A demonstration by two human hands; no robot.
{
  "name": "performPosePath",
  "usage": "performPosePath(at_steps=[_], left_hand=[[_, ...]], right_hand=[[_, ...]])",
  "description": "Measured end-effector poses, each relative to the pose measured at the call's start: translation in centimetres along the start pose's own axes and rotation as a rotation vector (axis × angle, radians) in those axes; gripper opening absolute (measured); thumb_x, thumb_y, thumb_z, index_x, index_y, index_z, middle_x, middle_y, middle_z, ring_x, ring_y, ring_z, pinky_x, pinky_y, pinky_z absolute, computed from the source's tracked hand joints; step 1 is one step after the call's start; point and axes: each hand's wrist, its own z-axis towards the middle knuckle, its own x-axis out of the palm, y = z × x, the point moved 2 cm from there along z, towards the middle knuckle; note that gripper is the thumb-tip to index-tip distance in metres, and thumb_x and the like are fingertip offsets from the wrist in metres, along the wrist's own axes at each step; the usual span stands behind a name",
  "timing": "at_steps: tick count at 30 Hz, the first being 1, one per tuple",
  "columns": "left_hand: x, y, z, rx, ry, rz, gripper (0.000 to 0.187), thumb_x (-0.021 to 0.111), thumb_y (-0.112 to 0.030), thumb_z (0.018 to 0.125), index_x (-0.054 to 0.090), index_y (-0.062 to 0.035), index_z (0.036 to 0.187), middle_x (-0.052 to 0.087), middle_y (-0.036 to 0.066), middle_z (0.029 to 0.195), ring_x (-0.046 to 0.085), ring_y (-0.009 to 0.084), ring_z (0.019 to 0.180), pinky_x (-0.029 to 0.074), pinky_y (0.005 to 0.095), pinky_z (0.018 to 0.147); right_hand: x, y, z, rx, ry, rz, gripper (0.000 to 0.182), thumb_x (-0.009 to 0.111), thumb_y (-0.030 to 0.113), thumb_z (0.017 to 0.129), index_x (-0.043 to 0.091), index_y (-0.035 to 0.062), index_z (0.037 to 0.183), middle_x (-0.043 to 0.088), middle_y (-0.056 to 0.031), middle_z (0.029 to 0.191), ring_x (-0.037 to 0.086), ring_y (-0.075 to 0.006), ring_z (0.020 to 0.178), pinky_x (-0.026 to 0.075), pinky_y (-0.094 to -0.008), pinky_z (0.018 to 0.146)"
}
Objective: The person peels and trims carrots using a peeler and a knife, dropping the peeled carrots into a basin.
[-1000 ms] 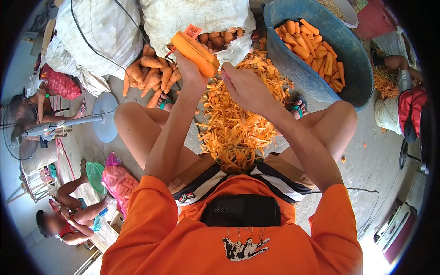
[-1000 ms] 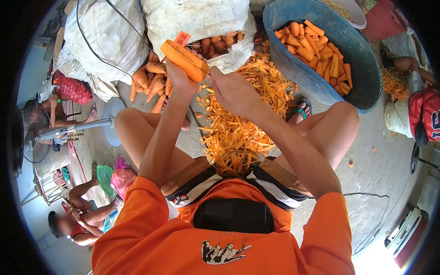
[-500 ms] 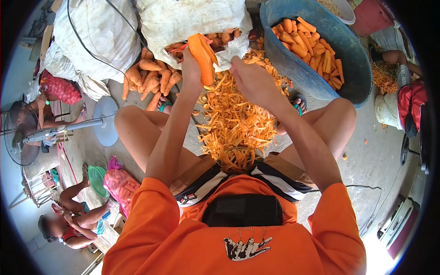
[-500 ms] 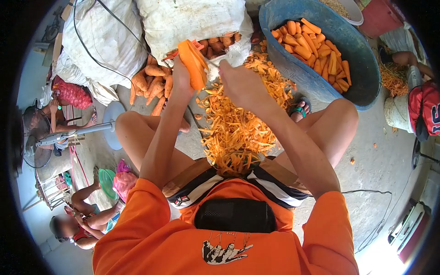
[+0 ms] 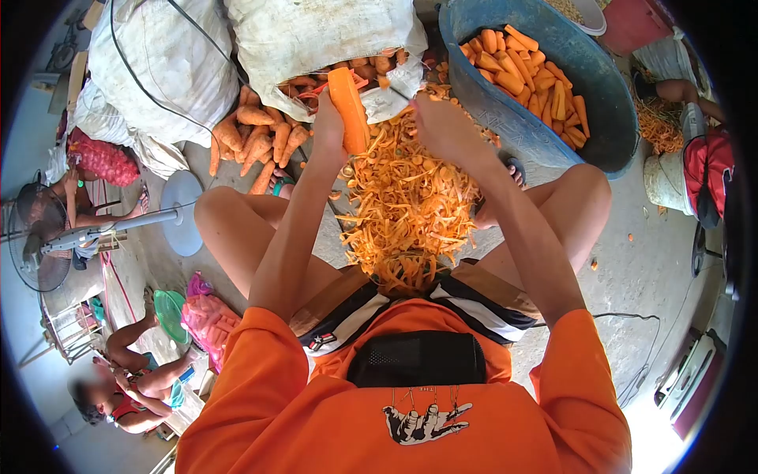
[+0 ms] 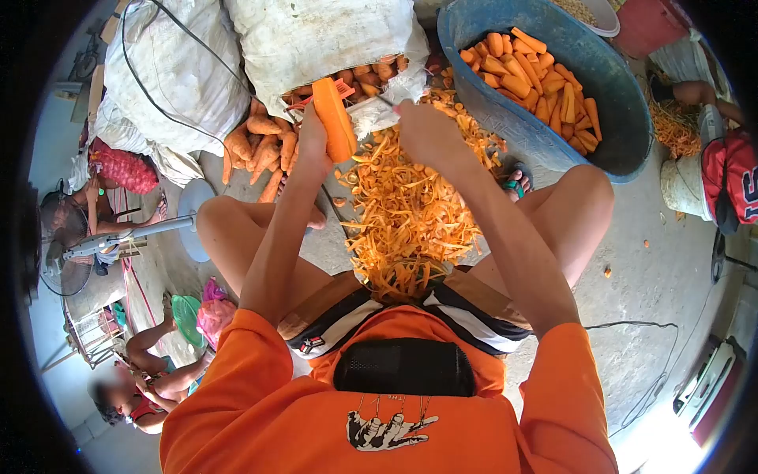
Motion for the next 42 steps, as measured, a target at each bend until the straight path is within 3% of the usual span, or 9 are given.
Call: performPosePath(at_steps=[5, 10, 18, 20, 23, 30, 34, 38, 42], left_hand=[[0.2, 0.7, -0.3, 0.025, 0.062, -0.037, 0.051, 0.029, -0.047, 0.109, 0.058, -0.0063, 0.117, 0.066, 0.011, 0.09, 0.066, 0.0225, 0.08, 0.058, 0.0414, 0.073], [2.5, 2.0, -3.4, -0.094, 0.222, 0.066, 0.053, 0.036, -0.054, 0.108, 0.06, -0.0077, 0.117, 0.069, 0.009, 0.091, 0.069, 0.0203, 0.077, 0.059, 0.0367, 0.071], [5.1, 3.1, -7.3, -0.102, 0.343, 0.207, 0.068, 0.039, -0.067, 0.103, 0.064, -0.0064, 0.118, 0.069, 0.008, 0.089, 0.069, 0.0176, 0.074, 0.056, 0.0343, 0.064], [5.6, 3.4, -8.6, -0.359, 0.489, 0.113, 0.076, 0.037, -0.075, 0.099, 0.064, -0.0057, 0.114, 0.068, 0.008, 0.087, 0.069, 0.0193, 0.074, 0.058, 0.0348, 0.064], [7.1, 4.3, -9.2, -0.578, 0.569, 0.009, 0.077, 0.036, -0.076, 0.099, 0.063, -0.0054, 0.111, 0.069, 0.009, 0.088, 0.07, 0.0217, 0.076, 0.059, 0.0358, 0.067], [18.6, 2.4, -0.2, -0.45, 0.608, -0.234, 0.068, 0.034, -0.061, 0.107, 0.054, -0.0005, 0.131, 0.069, 0.02, 0.107, 0.071, 0.0341, 0.098, 0.057, 0.0461, 0.095], [19.1, 3.7, 7.8, 0.083, 0.489, 0.211, 0.056, 0.051, -0.049, 0.104, 0.061, -0.0027, 0.134, 0.07, 0.012, 0.117, 0.065, 0.0232, 0.11, 0.054, 0.0416, 0.098], [7.9, 11.8, 18.9, 0.215, -0.001, 0.511, 0.022, 0.076, -0.015, 0.085, 0.079, -0.0041, 0.103, 0.078, 0.01, 0.094, 0.07, 0.0165, 0.084, 0.054, 0.0312, 0.075], [2.2, 11.8, 25.6, 0.335, -0.346, 0.887, 0.041, 0.082, -0.037, 0.078, 0.078, -0.0062, 0.105, 0.078, 0.012, 0.097, 0.074, 0.0235, 0.088, 0.057, 0.0351, 0.079]], right_hand=[[-2.8, -2.6, 1.5, -0.194, -0.149, -0.009, 0.025, 0.051, 0.026, 0.105, 0.056, 0.0032, 0.114, 0.065, -0.0223, 0.089, 0.067, -0.0394, 0.083, 0.053, -0.0473, 0.067], [-5.2, 0.1, 0.9, 0.27, 0.005, 0.773, 0.043, 0.048, 0.046, 0.108, 0.057, 0.0165, 0.138, 0.06, 0.0013, 0.092, 0.064, -0.0073, 0.08, 0.051, -0.024, 0.054], [-4.5, -0.6, 1.6, 0.252, 0.261, 0.858, 0.049, 0.059, 0.052, 0.102, 0.066, 0.0096, 0.126, 0.06, 0.0031, 0.082, 0.058, -0.005, 0.07, 0.041, -0.0198, 0.051], [-5.6, -3.0, 2.4, 0.001, -0.093, 0.654, 0.038, 0.064, 0.046, 0.101, 0.07, 0.0084, 0.106, 0.055, 0.0053, 0.08, 0.047, -0.002, 0.066, 0.032, -0.0228, 0.048], [-12.5, -4.1, 1.4, 0.252, -0.323, 0.591, 0.032, 0.068, 0.04, 0.1, 0.071, 0.0083, 0.101, 0.054, 0.0059, 0.08, 0.041, -0.0026, 0.064, 0.031, -0.0247, 0.05], [-21.3, -9.4, -3.4, 0.281, -0.811, 1.223, 0.026, 0.066, 0.025, 0.102, 0.058, 0.0083, 0.12, 0.054, -0.001, 0.098, 0.045, -0.0087, 0.069, 0.033, -0.0213, 0.051], [-22.6, -9.7, -4.5, 0.287, -0.871, 1.332, 0.023, 0.064, 0.024, 0.103, 0.057, 0.0064, 0.117, 0.052, -0.0048, 0.093, 0.041, -0.0102, 0.067, 0.032, -0.0218, 0.051], [-23.1, -11.2, -5.0, 0.252, -0.821, 1.344, 0.027, 0.067, 0.021, 0.1, 0.057, 0.006, 0.12, 0.058, -0.0051, 0.102, 0.045, -0.0101, 0.069, 0.032, -0.022, 0.051], [-23.2, -10.7, -4.0, 0.398, -0.859, 1.189, 0.033, 0.055, 0.025, 0.107, 0.054, -0.0022, 0.125, 0.06, -0.0117, 0.104, 0.039, -0.0081, 0.066, 0.03, -0.02, 0.048]])
